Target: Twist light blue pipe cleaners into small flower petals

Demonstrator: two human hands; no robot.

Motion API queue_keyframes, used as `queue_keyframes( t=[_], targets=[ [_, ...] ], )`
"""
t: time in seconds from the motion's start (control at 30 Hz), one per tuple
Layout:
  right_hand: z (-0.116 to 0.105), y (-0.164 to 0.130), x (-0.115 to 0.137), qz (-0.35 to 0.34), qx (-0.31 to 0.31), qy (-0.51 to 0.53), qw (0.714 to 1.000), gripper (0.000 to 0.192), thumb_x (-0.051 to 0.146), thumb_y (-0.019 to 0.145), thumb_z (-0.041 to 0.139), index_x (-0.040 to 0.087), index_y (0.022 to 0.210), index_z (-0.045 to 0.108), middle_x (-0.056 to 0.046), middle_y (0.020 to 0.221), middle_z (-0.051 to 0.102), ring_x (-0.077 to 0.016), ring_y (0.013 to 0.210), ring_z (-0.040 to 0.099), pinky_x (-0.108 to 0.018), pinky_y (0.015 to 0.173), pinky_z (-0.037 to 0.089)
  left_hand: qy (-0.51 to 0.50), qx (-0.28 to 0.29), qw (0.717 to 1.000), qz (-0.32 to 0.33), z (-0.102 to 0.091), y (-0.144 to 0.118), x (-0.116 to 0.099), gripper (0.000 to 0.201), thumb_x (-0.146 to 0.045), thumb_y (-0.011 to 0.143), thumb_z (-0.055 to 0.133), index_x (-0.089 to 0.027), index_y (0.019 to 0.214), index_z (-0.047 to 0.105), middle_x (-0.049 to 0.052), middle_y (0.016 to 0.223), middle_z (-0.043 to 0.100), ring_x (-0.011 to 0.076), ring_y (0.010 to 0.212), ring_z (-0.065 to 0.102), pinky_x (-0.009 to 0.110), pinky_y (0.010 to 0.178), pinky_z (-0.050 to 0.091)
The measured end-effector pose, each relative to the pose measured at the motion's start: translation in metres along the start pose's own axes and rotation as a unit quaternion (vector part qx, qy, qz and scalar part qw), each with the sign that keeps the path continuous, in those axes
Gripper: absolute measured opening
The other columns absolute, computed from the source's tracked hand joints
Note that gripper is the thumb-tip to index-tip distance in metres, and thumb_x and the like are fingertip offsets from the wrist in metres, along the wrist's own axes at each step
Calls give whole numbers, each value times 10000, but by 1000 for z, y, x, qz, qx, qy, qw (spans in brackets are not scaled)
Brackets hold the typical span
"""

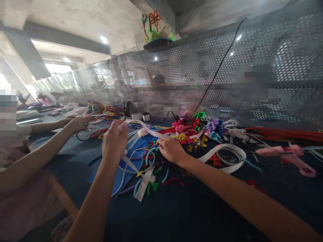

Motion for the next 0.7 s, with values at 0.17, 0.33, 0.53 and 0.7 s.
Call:
queue_keyframes(
  t=[0.17,0.33,0.53,0.7],
  targets=[
    [6,9,-14,-29,4,5,1000,272,285,779,595,186,1032,592,-80,970,569,-218,963,495,-303,787,385,268,62,961,24,12,-1,16,309,-357,774,479,-197,1008,601,186,1104,515,443,1082,413,574,758,392],
    [2,8,-6,-112,5,17,994,289,218,820,557,252,1106,576,-39,999,553,-164,940,484,-275,823,356,165,166,952,196,51,-9,-1,280,-244,822,404,-181,1010,602,95,1077,576,238,1057,501,345,915,376],
    [-5,4,5,-207,-11,36,978,151,251,849,523,197,850,664,-58,942,601,-182,894,495,-300,792,349,95,291,908,288,77,-31,-22,252,-201,840,385,-185,858,636,10,779,659,158,731,601,234,671,438],
    [-31,0,-8,-142,-77,147,976,168,218,889,437,152,864,589,-51,890,603,-148,864,525,-262,786,377,67,319,887,326,87,-43,-22,222,-207,857,399,-177,937,605,21,843,644,155,766,587,233,689,448]
  ],
)
Point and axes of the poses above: each hand's wrist, its own y-axis towards the middle knuckle, its own z-axis out of the palm, x = y × z, the point moved 5 cm from there along y, towards the middle knuckle
